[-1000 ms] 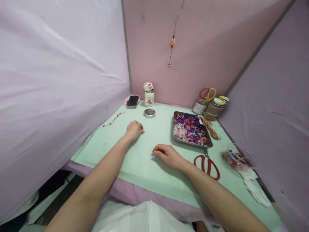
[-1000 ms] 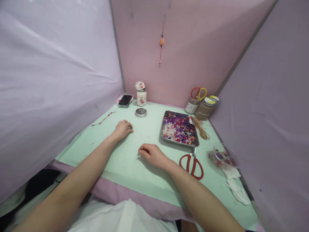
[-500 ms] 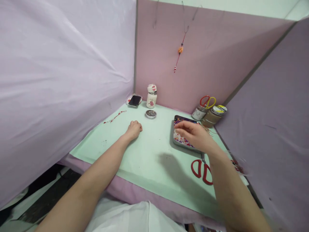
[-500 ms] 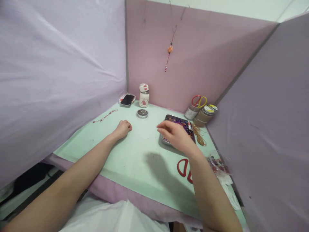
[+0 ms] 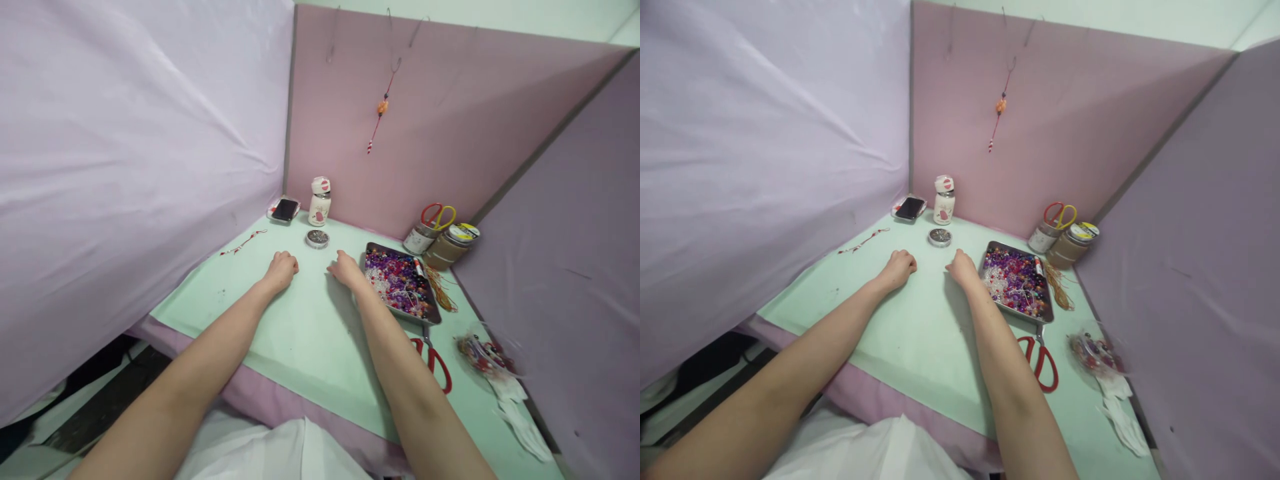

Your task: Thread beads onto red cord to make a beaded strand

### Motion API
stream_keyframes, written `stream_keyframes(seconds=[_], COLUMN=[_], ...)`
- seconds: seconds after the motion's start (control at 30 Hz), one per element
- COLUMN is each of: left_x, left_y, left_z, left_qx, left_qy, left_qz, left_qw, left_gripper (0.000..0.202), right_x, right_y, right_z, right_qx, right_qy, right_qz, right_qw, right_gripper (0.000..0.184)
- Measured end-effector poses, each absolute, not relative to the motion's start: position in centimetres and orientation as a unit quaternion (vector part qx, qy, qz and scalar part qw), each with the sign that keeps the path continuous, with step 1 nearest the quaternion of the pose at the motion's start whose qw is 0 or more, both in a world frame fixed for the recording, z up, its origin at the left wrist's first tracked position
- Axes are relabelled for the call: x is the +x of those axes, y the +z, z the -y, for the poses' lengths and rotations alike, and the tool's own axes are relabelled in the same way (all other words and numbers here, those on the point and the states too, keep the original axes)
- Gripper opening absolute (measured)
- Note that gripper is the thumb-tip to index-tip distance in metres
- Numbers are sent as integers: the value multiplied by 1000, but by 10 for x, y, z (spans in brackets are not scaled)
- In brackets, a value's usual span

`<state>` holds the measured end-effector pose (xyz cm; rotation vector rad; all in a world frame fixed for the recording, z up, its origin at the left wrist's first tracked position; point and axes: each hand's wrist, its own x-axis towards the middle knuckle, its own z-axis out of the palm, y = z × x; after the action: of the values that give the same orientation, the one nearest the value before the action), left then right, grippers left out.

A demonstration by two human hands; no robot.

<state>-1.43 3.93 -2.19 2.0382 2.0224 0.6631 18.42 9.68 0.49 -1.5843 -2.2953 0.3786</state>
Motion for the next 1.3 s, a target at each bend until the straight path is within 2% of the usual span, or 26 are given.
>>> stream_keyframes(seconds=[0.13,0.4,0.8,1.07,1.3], left_x=[-13,-11,-4,17,43], left_y=[-22,-19,-11,24,30], left_z=[-39,-38,-36,-48,-112], left_qx=[685,690,690,737,668], left_qy=[226,241,281,157,176], left_qz=[-686,-676,-660,-648,-722], left_qw=[99,96,93,112,35], left_gripper=[16,16,20,48,50], right_x=[186,188,193,208,210], right_y=[3,23,43,46,44], right_z=[-99,-93,-83,-89,-94], right_qx=[-565,-563,-521,-551,-543], right_qy=[104,65,83,80,72], right_qz=[806,817,849,831,836], right_qw=[142,102,3,-13,-14], right_gripper=[17,24,19,20,20])
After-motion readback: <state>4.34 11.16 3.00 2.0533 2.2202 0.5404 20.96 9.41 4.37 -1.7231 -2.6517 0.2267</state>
